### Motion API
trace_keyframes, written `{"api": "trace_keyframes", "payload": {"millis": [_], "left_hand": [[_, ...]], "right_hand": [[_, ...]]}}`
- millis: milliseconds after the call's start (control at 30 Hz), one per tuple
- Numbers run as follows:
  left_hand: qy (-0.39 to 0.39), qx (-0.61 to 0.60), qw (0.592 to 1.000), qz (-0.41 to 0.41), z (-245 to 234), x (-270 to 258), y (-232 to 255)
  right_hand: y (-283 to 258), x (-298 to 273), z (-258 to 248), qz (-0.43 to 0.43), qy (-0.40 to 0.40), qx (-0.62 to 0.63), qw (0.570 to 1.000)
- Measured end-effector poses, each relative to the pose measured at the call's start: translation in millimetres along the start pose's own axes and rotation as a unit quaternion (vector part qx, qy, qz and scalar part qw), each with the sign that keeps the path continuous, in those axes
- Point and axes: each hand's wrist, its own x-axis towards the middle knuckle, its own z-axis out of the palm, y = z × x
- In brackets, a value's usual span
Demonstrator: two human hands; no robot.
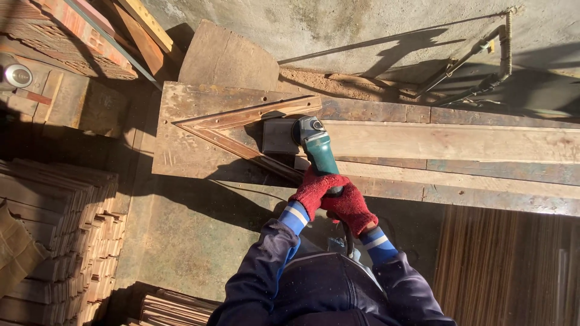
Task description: Sanding and shaping the surface of a wood plank using a power angle grinder.
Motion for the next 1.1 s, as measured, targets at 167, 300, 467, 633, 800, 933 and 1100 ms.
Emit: {"api": "trace_keyframes", "payload": {"millis": [167, 300, 467, 633, 800, 933, 1100], "left_hand": [[-0.012, -0.007, 1.0, 0.004, 4, -23, 16], [-0.036, 0.04, 0.998, 0.018, 37, 13, -13], [-0.05, 0.032, 0.998, 0.024, 74, 1, -12], [-0.046, 0.017, 0.998, 0.037, 95, 16, -26], [-0.073, -0.005, 0.997, 0.015, 122, 17, -32], [-0.088, 0.043, 0.995, 0.023, 152, 25, -37], [-0.129, 0.021, 0.991, 0.018, 172, 6, -31]], "right_hand": [[-1, -2, -2, 0.003, 0.001, 0.001, 1.0], [5, -2, -25, 0.006, 0.008, 0.003, 1.0], [11, 3, -60, 0.009, 0.014, 0.005, 1.0], [24, 14, -79, 0.014, 0.019, 0.061, 0.998], [46, 30, -103, 0.009, 0.047, 0.059, 0.997], [54, 30, -128, 0.007, 0.076, 0.054, 0.996], [45, 3, -134, 0.02, 0.147, -0.019, 0.989]]}}
